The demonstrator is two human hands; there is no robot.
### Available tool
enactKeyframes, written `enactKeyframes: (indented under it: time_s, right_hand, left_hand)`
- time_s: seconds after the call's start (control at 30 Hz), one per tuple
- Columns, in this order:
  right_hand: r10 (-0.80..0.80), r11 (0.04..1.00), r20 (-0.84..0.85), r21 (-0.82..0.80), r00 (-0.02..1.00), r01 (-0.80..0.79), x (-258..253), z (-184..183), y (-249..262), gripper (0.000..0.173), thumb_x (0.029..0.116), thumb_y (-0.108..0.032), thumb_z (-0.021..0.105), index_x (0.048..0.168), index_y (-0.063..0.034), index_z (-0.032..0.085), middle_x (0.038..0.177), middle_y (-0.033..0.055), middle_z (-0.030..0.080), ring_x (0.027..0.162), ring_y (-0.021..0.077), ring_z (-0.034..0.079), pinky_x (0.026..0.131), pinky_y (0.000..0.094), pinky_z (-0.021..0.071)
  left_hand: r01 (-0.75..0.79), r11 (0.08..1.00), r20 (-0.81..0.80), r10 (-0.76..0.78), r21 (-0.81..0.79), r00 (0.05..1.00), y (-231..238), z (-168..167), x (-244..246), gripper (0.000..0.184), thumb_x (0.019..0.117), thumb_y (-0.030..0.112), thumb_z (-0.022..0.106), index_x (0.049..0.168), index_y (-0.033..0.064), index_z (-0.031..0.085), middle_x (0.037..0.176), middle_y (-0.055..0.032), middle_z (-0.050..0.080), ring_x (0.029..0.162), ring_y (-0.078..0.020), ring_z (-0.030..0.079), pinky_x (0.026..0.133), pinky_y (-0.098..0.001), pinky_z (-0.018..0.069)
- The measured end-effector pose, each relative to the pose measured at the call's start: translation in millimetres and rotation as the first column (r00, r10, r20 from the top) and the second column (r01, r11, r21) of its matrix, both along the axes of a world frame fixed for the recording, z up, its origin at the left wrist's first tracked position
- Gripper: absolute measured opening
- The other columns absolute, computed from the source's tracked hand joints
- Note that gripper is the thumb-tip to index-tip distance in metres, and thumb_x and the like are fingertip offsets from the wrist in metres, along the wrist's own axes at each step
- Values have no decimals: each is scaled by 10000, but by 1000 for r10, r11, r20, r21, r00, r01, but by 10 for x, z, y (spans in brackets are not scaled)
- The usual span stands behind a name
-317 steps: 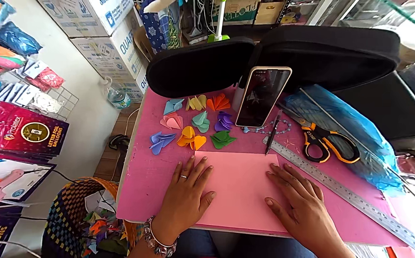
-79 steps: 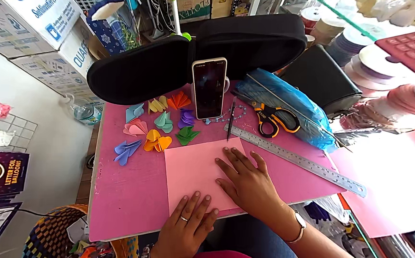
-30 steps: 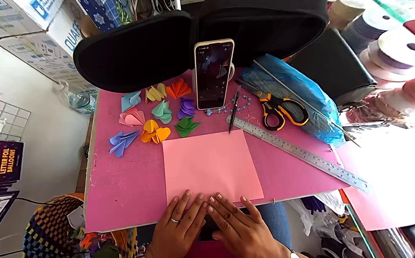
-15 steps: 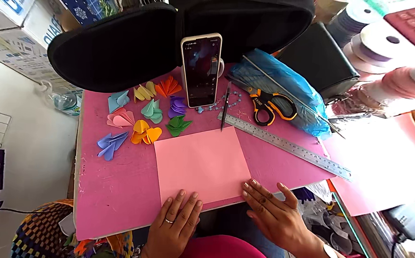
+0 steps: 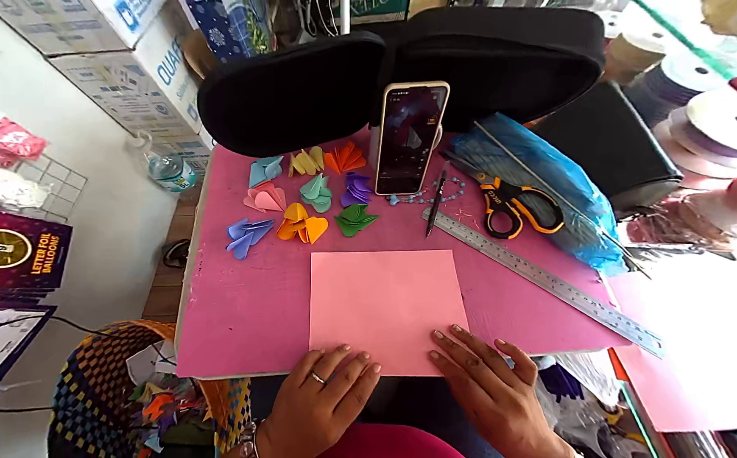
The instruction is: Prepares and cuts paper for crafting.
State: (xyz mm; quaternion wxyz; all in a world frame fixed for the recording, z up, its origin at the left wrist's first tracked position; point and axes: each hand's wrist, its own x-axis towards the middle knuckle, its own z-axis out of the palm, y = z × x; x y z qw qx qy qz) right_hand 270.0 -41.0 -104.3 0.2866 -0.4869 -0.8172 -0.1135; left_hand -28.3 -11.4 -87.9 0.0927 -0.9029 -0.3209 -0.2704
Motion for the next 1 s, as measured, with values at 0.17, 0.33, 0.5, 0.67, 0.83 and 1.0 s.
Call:
enactKeyframes:
  time_s: [0.17,0.33,0.5,0.67,0.83,1.0]
  right_hand:
    - [39,999,-56,14,998,-38,50,77,26,226,1068,-188,474,1150,-228,681,1276,-68,714,1339,96,533,1162,420,233]
    - [89,996,-105,11,990,-88,78,175,23,211,1070,-205,479,1124,-225,683,1229,-76,730,1300,83,560,1153,412,247]
    - [131,990,-179,-24,975,-137,-262,395,-13,165,1046,-201,540,1087,-207,700,1081,-48,739,980,114,634,932,313,408]
    - [305,950,-221,3,926,-312,-552,518,51,170,1040,-182,553,1105,-204,708,1035,-47,733,908,120,614,877,295,415]
    - [298,935,-134,-160,945,-317,-222,579,75,231,1069,-335,501,1223,-250,652,1279,-59,697,1289,142,564,1098,381,360]
    - [239,909,-157,-310,958,-277,145,565,54,268,1062,-267,461,1257,-268,644,1375,-61,658,1423,170,464,1170,434,301]
  left_hand:
    - [-37,999,12,38,-15,999,60,34,-108,225,1058,181,489,1193,217,665,1193,47,723,1143,-147,623,962,-328,424]
    - [-107,994,61,108,-19,992,155,90,-257,181,1050,201,526,1153,218,673,1184,50,714,1155,-142,608,984,-336,402]
    - [-69,997,74,70,-27,995,78,235,-39,216,1060,259,521,1245,233,630,1289,38,678,1292,-167,552,1090,-366,369]
    - [63,988,223,-31,-140,974,77,145,176,204,1074,194,482,1210,207,634,1251,28,689,1272,-142,572,1125,-338,367]
    - [249,922,451,-95,-296,887,139,115,24,210,1072,153,479,1149,204,668,1214,57,691,1284,-108,571,1170,-339,377]
    - [500,770,559,-230,-397,797,190,107,-188,192,1073,169,506,1154,200,677,1291,45,663,1424,-175,464,1273,-456,232]
